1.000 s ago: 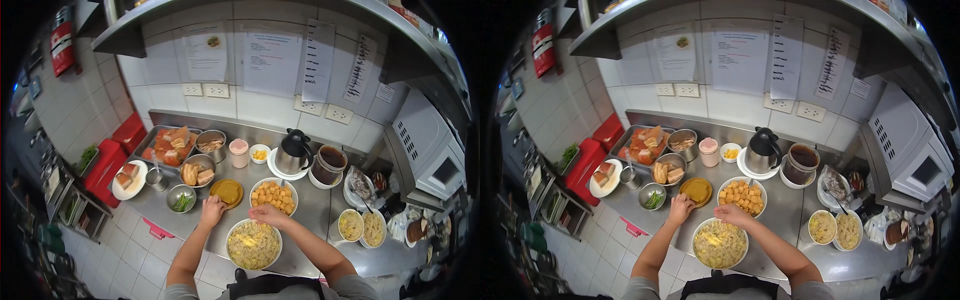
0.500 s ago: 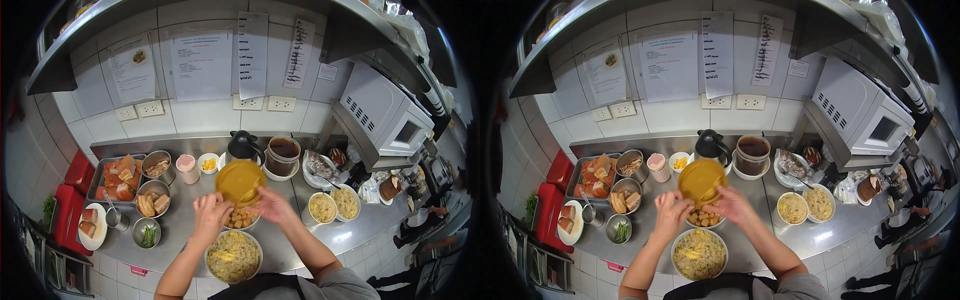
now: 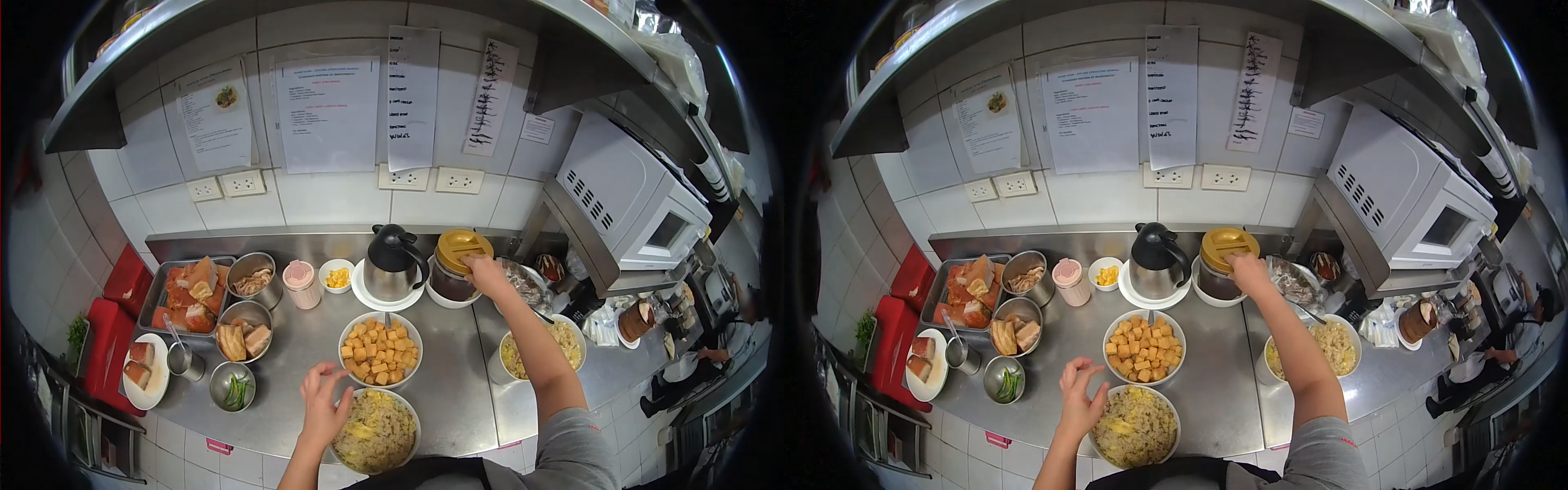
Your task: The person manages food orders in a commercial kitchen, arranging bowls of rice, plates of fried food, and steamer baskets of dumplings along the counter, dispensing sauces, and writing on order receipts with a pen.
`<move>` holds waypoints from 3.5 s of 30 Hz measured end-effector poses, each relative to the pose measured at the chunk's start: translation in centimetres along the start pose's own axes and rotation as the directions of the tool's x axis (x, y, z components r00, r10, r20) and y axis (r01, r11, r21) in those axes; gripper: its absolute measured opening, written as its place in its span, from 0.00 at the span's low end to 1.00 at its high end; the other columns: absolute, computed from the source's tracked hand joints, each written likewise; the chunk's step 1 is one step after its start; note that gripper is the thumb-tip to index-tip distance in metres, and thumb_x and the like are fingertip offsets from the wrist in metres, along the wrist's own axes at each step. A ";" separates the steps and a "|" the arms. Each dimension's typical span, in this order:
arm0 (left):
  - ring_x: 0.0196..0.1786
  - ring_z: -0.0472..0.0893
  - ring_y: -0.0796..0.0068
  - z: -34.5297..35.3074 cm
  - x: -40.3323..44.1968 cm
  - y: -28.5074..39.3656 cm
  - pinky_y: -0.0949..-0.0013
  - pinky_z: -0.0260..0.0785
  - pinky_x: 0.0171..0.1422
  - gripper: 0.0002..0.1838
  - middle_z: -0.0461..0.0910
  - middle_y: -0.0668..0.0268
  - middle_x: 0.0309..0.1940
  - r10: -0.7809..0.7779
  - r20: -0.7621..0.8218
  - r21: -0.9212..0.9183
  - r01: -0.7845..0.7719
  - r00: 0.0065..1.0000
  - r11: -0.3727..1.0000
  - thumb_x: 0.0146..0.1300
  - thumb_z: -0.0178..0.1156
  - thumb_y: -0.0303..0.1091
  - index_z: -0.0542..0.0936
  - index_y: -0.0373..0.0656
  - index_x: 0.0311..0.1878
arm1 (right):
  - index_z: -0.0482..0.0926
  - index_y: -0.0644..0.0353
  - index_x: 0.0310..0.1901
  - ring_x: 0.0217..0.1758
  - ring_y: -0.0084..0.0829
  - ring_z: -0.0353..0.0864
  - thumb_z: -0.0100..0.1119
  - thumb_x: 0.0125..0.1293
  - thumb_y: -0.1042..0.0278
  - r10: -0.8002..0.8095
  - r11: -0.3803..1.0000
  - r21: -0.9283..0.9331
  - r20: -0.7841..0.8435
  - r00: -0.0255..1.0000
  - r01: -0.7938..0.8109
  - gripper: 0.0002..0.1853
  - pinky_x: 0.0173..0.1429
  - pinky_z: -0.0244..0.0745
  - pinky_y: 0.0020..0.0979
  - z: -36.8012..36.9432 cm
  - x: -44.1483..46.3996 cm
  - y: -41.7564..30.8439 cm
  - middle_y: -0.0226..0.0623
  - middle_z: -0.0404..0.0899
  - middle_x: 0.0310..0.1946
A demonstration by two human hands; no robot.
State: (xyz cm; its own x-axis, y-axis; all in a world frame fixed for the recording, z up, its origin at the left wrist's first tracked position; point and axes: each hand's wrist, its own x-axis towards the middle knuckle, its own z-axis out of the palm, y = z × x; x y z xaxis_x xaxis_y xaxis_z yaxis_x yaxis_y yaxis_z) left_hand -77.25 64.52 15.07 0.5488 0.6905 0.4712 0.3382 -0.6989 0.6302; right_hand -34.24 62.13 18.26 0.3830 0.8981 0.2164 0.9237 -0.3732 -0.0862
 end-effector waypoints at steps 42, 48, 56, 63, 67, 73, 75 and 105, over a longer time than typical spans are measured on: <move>0.45 0.77 0.61 0.6 -4.1 6.2 0.66 0.67 0.53 0.08 0.78 0.57 0.40 0.117 0.193 -0.382 -0.035 0.974 0.923 0.59 0.57 0.25 0.77 0.36 0.42 | 0.78 0.61 0.32 0.13 0.14 0.60 0.71 0.50 0.64 0.656 -0.067 0.972 0.214 0.724 -0.226 0.13 0.18 0.56 0.19 -15.9 -31.8 -3.7 0.22 0.68 0.15; 0.45 0.77 0.61 9.6 -6.0 15.4 0.67 0.67 0.52 0.08 0.77 0.56 0.41 0.246 0.405 -0.546 0.017 0.881 0.838 0.60 0.56 0.25 0.78 0.35 0.42 | 0.78 0.61 0.22 0.15 0.14 0.63 0.72 0.48 0.62 0.883 0.001 0.918 0.186 0.432 -0.397 0.13 0.18 0.58 0.19 -15.8 -49.8 1.6 0.23 0.70 0.14; 0.42 0.78 0.63 25.2 -12.5 33.8 0.68 0.69 0.49 0.08 0.77 0.57 0.40 0.626 0.505 -0.782 0.006 0.594 0.624 0.57 0.57 0.25 0.78 0.37 0.40 | 0.67 0.55 0.14 0.10 0.15 0.55 0.53 0.65 0.48 0.985 -0.062 0.966 0.100 0.138 -0.252 0.25 0.15 0.46 0.21 -12.6 -69.3 11.2 0.22 0.61 0.09; 0.39 0.79 0.65 33.8 -13.9 42.8 0.69 0.70 0.47 0.07 0.78 0.59 0.36 0.725 0.520 -0.794 -0.056 0.452 0.605 0.55 0.58 0.25 0.80 0.38 0.38 | 0.69 0.54 0.14 0.09 0.17 0.56 0.52 0.64 0.45 0.972 -0.151 0.931 0.078 -0.222 -0.332 0.26 0.13 0.46 0.22 -9.2 -79.8 20.2 0.23 0.61 0.08; 0.36 0.79 0.67 39.2 -13.4 46.0 0.71 0.70 0.42 0.07 0.78 0.59 0.35 0.665 0.631 -0.728 0.008 0.400 0.686 0.55 0.58 0.25 0.80 0.38 0.38 | 0.71 0.55 0.15 0.11 0.15 0.54 0.58 0.61 0.51 0.939 -0.150 0.945 0.044 -0.342 -0.291 0.22 0.16 0.44 0.24 -4.7 -84.2 25.6 0.21 0.61 0.09; 0.35 0.78 0.72 52.5 -12.4 52.7 0.73 0.70 0.38 0.08 0.79 0.62 0.35 0.721 0.559 -0.791 0.002 0.409 0.612 0.56 0.57 0.23 0.80 0.39 0.39 | 0.70 0.57 0.15 0.12 0.15 0.55 0.59 0.61 0.56 0.894 -0.208 0.966 0.124 -0.430 -0.155 0.21 0.16 0.45 0.24 -6.6 -86.8 33.1 0.22 0.65 0.11; 0.36 0.78 0.72 58.3 -12.4 55.3 0.73 0.70 0.38 0.08 0.79 0.62 0.35 0.742 0.549 -0.817 0.061 0.384 0.573 0.56 0.57 0.23 0.80 0.39 0.39 | 0.75 0.58 0.21 0.10 0.15 0.56 0.58 0.60 0.53 0.896 -0.149 0.972 0.056 -0.440 -0.180 0.18 0.15 0.44 0.23 -7.7 -87.6 36.2 0.22 0.63 0.10; 0.38 0.76 0.60 95.4 -9.1 75.4 0.66 0.69 0.42 0.07 0.73 0.57 0.34 0.233 0.252 -0.468 -0.092 0.939 0.879 0.46 0.53 0.17 0.77 0.36 0.30 | 0.67 0.54 0.13 0.08 0.18 0.57 0.59 0.58 0.42 0.996 0.031 0.839 0.020 0.088 -0.543 0.27 0.14 0.47 0.22 -24.5 -84.8 106.7 0.24 0.62 0.08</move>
State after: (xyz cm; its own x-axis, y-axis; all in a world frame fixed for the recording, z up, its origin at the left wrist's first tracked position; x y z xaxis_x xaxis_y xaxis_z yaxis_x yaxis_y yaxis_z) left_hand 16.18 -12.29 -0.56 0.7870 0.4390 0.4336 -0.1110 -0.5906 0.7993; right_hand 31.80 -59.59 14.49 0.9539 -0.2875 -0.0865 -0.1765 -0.3036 -0.9363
